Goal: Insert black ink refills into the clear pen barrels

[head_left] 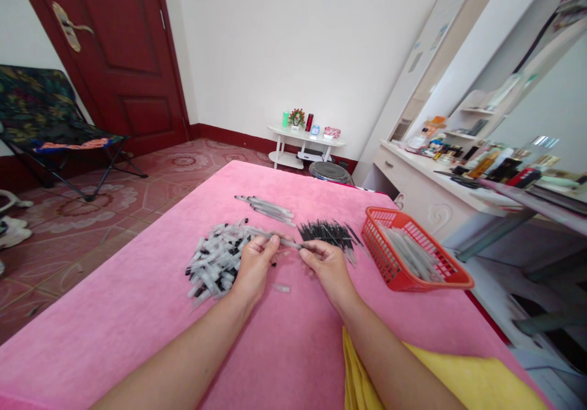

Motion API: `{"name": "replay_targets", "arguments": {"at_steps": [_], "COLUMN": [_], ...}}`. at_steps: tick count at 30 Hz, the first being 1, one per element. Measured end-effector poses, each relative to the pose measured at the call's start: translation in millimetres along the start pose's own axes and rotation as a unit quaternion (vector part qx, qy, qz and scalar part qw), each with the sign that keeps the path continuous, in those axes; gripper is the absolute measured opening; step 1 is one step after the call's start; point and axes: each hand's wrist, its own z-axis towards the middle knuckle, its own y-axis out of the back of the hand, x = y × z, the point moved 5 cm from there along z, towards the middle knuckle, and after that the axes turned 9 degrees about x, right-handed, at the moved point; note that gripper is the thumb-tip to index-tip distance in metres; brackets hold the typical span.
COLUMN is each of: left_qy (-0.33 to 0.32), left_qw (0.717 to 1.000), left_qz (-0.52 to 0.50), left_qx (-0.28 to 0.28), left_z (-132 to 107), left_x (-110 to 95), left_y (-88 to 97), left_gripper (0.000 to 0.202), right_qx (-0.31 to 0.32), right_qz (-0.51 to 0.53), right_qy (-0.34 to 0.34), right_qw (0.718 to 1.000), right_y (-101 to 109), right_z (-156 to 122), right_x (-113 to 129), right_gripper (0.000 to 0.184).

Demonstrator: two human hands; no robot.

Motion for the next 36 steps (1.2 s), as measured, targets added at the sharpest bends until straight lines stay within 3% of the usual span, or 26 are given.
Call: {"name": "replay_targets", "arguments": {"at_steps": [4,8,14,17,23,28,33,36], "left_qy": [-0.001,-0.004,-0.007,-0.010,-0.013,-0.016,-0.019,-0.022], "left_qw": [1.000,1.000,1.000,1.000,0.999,0.999,0.999,0.999], "left_qz": [0.003,0.013,0.018,0.022,0.035,0.038,0.039,0.042], "left_qx": [-0.001,-0.003,-0.007,-0.005,-0.008,-0.009,-0.001,0.002], "left_z": [1.0,1.6,1.1,0.7,0.4,0.5,0.7,0.9], "left_x": [1.4,2.1,0.4,-0.1,0.8,1.1,1.7,2.2], "left_y": [1.8,2.3,1.6,1.6,3.4,3.5,3.4,4.2], "left_gripper": [0.028,0.027,0.028,0.027,0.026,0.027,0.026,0.025], "right_qx": [0.035,0.004,0.025,0.003,0.028,0.001,0.031,0.007], "right_qz": [0.006,-0.011,-0.004,-0.011,0.001,-0.001,-0.017,-0.010], "right_qy": [-0.009,0.010,-0.001,0.018,-0.006,0.018,0.005,0.020], "right_qw": [0.999,1.000,1.000,1.000,1.000,1.000,0.999,1.000], "right_y": [-4.2,-0.9,-3.5,-0.9,-3.3,-1.3,-4.2,-2.0], "right_z": [0.7,1.1,1.4,1.5,2.8,1.9,2.1,2.0], "right_x": [-2.7,-2.6,-5.0,-3.7,-9.7,-6.6,-6.3,-4.6], "right_gripper": [0.032,0.021,0.032,0.023,0.031,0.023,0.031,0.022]}}
